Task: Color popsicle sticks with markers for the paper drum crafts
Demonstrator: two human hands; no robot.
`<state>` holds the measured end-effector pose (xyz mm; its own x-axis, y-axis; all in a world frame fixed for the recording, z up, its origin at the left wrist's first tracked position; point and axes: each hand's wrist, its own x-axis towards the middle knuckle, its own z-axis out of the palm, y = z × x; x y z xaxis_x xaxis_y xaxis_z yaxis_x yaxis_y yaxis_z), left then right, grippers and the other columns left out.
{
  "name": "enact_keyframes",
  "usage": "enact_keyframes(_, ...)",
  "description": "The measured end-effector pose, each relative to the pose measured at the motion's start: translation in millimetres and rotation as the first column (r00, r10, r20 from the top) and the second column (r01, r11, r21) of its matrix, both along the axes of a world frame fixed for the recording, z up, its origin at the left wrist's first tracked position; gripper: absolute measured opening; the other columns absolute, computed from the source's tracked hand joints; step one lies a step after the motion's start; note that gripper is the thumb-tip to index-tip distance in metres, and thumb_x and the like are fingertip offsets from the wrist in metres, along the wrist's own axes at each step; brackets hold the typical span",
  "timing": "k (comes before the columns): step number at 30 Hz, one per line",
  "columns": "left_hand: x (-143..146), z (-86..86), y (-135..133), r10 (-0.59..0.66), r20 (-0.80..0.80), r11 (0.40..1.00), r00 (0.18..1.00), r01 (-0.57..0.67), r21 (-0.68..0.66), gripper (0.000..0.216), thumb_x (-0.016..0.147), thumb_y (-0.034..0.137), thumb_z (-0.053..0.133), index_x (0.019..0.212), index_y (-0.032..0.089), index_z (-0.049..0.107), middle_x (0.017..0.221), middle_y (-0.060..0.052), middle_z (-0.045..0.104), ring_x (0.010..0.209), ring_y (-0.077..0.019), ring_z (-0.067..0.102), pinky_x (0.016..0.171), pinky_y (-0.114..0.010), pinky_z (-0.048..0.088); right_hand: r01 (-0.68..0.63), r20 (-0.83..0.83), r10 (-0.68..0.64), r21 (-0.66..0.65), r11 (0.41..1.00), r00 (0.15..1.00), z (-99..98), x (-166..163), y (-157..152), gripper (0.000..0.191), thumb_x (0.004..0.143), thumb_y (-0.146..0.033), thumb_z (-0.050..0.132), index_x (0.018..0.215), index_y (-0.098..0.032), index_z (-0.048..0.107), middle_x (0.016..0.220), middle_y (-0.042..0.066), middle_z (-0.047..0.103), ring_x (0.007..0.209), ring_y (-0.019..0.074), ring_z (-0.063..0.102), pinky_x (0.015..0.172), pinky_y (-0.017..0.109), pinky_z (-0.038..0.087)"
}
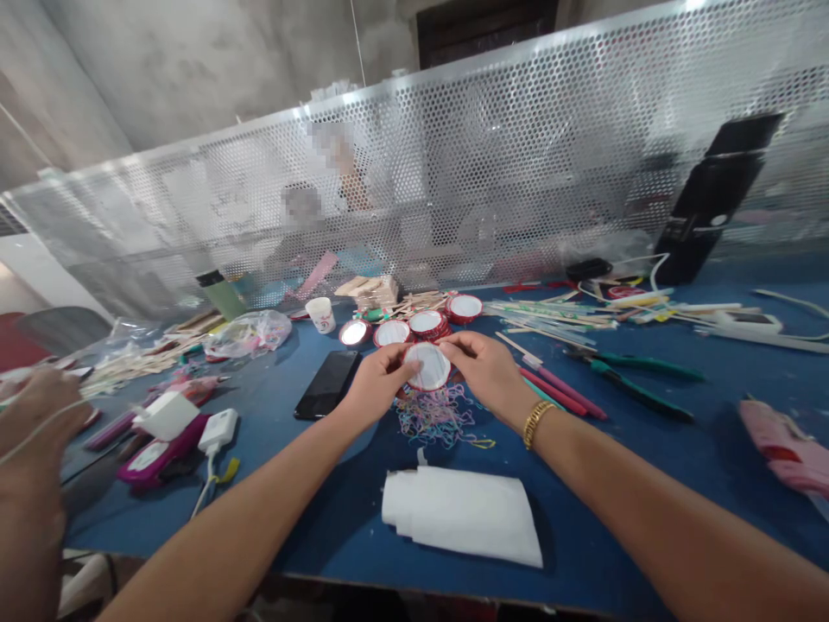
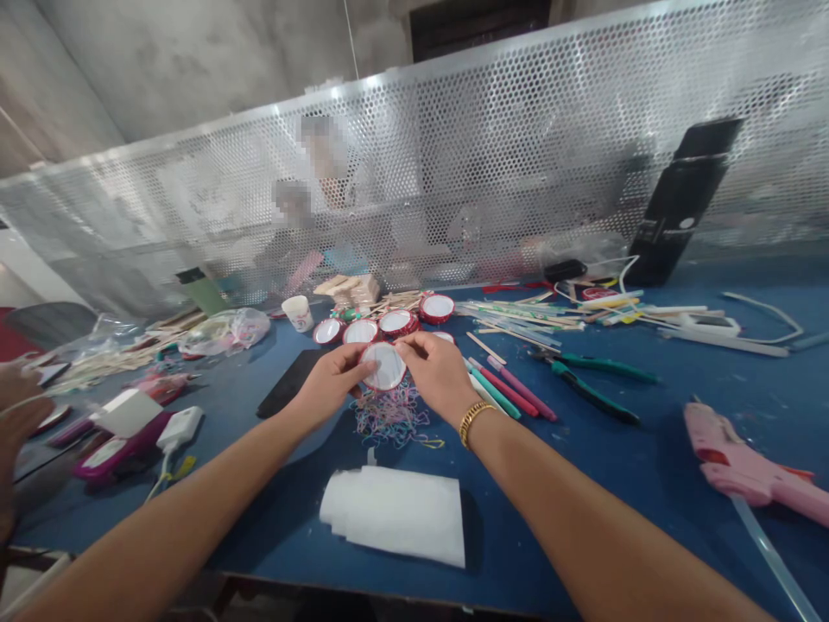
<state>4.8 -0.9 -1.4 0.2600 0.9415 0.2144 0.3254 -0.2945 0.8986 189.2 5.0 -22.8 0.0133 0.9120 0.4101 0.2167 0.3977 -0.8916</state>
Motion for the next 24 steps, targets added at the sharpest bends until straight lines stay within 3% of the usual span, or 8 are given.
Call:
enact_keyframes(10, 0, 1.3, 0, 0.073, 0.071, 0.997, 0.995, -0.070, -0.035, 0.047, 0.080, 0.045, 0.065, 0.117, 0.015, 0.065, 0.092, -0.006, 0.068, 0.069, -0.0145, 0.060, 0.051, -0.023, 0.049, 0.004, 0.036, -0.003, -0.029, 1.000, 0.999, 2.3, 3, 3, 0.023, 0.081, -0.032, 0.061, 0.095, -0.016, 0.071, 0.079, 0.005, 0.073, 0.065, 0.0157, 0.062, 0.064, 0.030, 0.050)
enact_keyframes(16, -5, 0.0, 5, 0.092, 0.018, 0.996, 0.996, -0.092, 0.013, 0.046, 0.085, 0.049, 0.059, 0.115, 0.015, 0.066, 0.095, -0.010, 0.072, 0.087, -0.0205, 0.067, 0.064, -0.027, 0.053, 0.207, 0.223, -0.216, 0.064, 0.976, 0.951, 4.0, 20, 12, 0.029, 0.085, -0.030, 0.059, 0.108, -0.015, 0.069, 0.081, 0.006, 0.073, 0.068, 0.0164, 0.065, 0.069, 0.030, 0.051)
enact_keyframes(19, -9, -7.3, 10, 0.032, -0.154, 0.996, 0.988, -0.018, 0.092, 0.049, 0.090, 0.051, 0.052, 0.120, 0.016, 0.066, 0.115, -0.013, 0.071, 0.110, -0.0246, 0.064, 0.088, -0.036, 0.053, 0.258, 0.299, -0.272, 0.088, 0.962, 0.915, 5.9, 30, 14, 0.026, 0.083, -0.025, 0.060, 0.105, -0.016, 0.070, 0.082, 0.007, 0.074, 0.072, 0.0182, 0.065, 0.073, 0.032, 0.049)
enact_keyframes(21, -9, -11.8, 10, -0.010, -0.318, 0.988, 0.948, 0.059, 0.145, 0.051, 0.092, 0.051, 0.049, 0.127, 0.017, 0.063, 0.130, -0.014, 0.065, 0.123, -0.0259, 0.058, 0.105, -0.042, 0.043, 0.287, 0.359, -0.305, 0.104, 0.952, 0.882, 6.1, 35, 16, 0.025, 0.082, -0.023, 0.059, 0.103, -0.016, 0.071, 0.083, 0.008, 0.074, 0.075, 0.0196, 0.066, 0.076, 0.033, 0.048)
enact_keyframes(24, -6, -14.7, 4, -0.071, -0.533, 0.970, 0.843, 0.182, 0.158, 0.062, 0.093, 0.056, 0.046, 0.141, 0.017, 0.051, 0.148, -0.015, 0.049, 0.139, -0.0277, 0.043, 0.118, -0.046, 0.027, 0.309, 0.439, -0.325, 0.110, 0.945, 0.838, 4.7, 39, 19, 0.025, 0.083, -0.020, 0.058, 0.103, -0.017, 0.072, 0.084, 0.009, 0.075, 0.078, 0.0212, 0.066, 0.078, 0.034, 0.047)
